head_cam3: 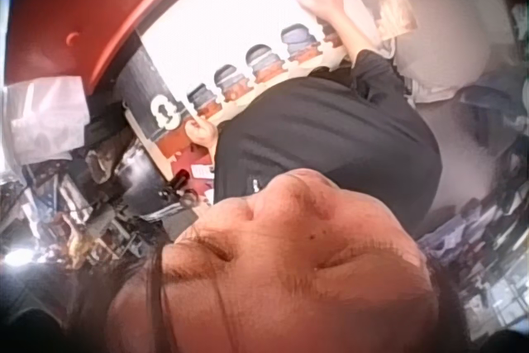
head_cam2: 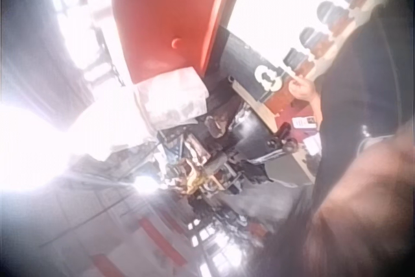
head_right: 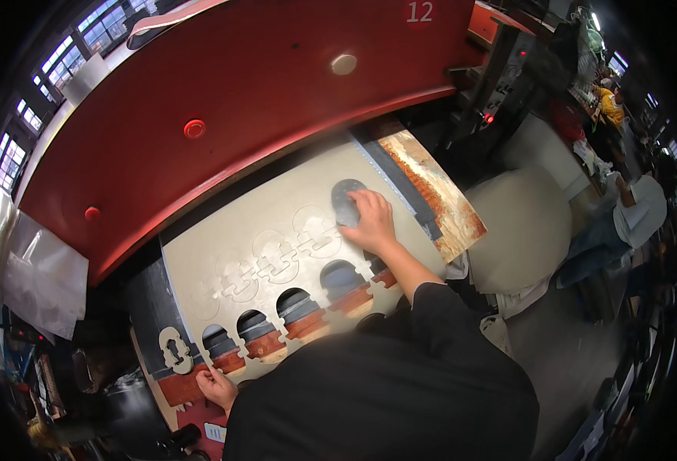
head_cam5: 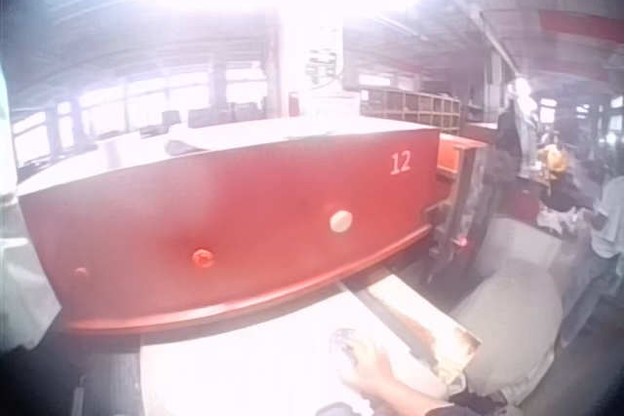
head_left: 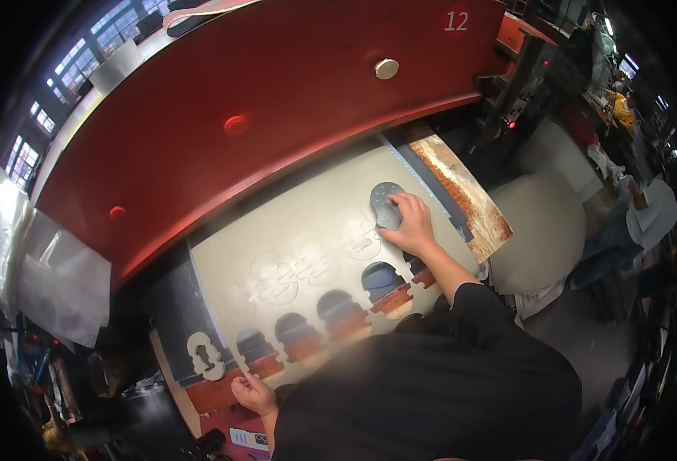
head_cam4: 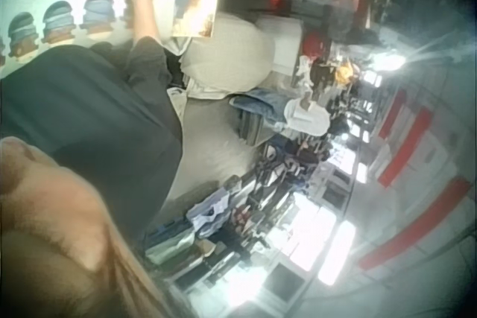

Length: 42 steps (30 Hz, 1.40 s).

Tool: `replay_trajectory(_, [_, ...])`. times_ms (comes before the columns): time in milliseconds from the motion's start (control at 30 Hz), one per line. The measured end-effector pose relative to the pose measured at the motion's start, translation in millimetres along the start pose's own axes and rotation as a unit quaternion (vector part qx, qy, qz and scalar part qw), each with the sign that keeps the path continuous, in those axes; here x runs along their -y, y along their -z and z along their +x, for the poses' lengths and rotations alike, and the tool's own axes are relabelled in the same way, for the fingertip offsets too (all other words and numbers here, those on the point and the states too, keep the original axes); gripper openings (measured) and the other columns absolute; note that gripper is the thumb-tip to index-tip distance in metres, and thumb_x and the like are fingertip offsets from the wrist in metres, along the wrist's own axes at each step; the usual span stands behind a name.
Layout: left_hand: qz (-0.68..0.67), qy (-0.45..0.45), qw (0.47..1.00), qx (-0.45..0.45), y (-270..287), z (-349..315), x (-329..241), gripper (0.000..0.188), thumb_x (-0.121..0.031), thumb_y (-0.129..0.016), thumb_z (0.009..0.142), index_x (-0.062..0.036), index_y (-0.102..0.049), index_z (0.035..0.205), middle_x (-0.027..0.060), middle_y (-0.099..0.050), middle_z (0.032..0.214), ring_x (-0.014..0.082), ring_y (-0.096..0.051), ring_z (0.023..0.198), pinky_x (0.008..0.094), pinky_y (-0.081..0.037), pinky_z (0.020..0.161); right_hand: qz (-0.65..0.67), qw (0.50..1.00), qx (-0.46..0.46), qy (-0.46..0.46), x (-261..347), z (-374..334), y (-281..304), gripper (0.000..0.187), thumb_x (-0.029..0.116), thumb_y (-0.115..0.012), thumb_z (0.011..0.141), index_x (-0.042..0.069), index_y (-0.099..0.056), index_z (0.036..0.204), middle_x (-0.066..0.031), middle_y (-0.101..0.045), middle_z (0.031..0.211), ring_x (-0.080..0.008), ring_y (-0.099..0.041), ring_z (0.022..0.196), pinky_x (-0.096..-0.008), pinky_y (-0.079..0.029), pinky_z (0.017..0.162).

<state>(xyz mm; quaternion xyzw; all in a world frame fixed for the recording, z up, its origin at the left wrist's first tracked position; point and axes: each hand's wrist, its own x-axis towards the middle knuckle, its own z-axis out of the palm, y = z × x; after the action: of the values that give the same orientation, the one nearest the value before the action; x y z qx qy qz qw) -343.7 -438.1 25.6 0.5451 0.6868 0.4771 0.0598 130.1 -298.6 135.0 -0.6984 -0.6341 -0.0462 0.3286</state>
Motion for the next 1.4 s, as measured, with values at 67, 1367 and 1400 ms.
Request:
replay_trajectory(67, [0.025, -0.021, 0.999, -0.006, 0, 0, -1, 0.018, -0.012, -0.058, 0.092, 0.0013, -0.049, 0.084, 0.0147, -0.049, 0.078, 0.0296, -0.053, 0.07, 0.0373, -0.043, 0.059, 0.008, 1.0, 0.007, -0.006, -1, -1, 0, 0.07, 0.026, -0.081, 0.061, 0.012, -0.057, 0.126, -0.0106, -0.053, 0.127, -0.0314, -0.046, 0.125, -0.0442, -0.035, 0.105])
replay_trajectory(1367, [0.043, -0.016, 0.999, -0.003, -3, -6, 19, 0.026, -0.025, -0.059, 0.092, -0.0004, -0.054, 0.088, 0.0214, -0.062, 0.083, 0.0407, -0.059, 0.079, 0.0491, -0.045, 0.073, 0.034, 0.936, -0.342, 0.072, 23, -39, 125, 0.024, 0.028, -0.059, 0.092, 0.007, -0.065, 0.081, -0.0125, -0.064, 0.077, -0.0338, -0.06, 0.08, -0.0494, -0.047, 0.073])
replay_trajectory(1400, [0.056, 0.012, 0.998, 0.009, -2, -5, 19, 0.027, -0.027, -0.059, 0.093, -0.0001, -0.054, 0.09, 0.022, -0.063, 0.084, 0.0413, -0.06, 0.081, 0.0496, -0.045, 0.073, 0.044, 0.946, -0.308, 0.094, 19, -16, 147, 0.024, 0.027, -0.06, 0.093, 0.007, -0.063, 0.081, -0.0132, -0.063, 0.078, -0.0351, -0.06, 0.08, -0.0487, -0.047, 0.073])
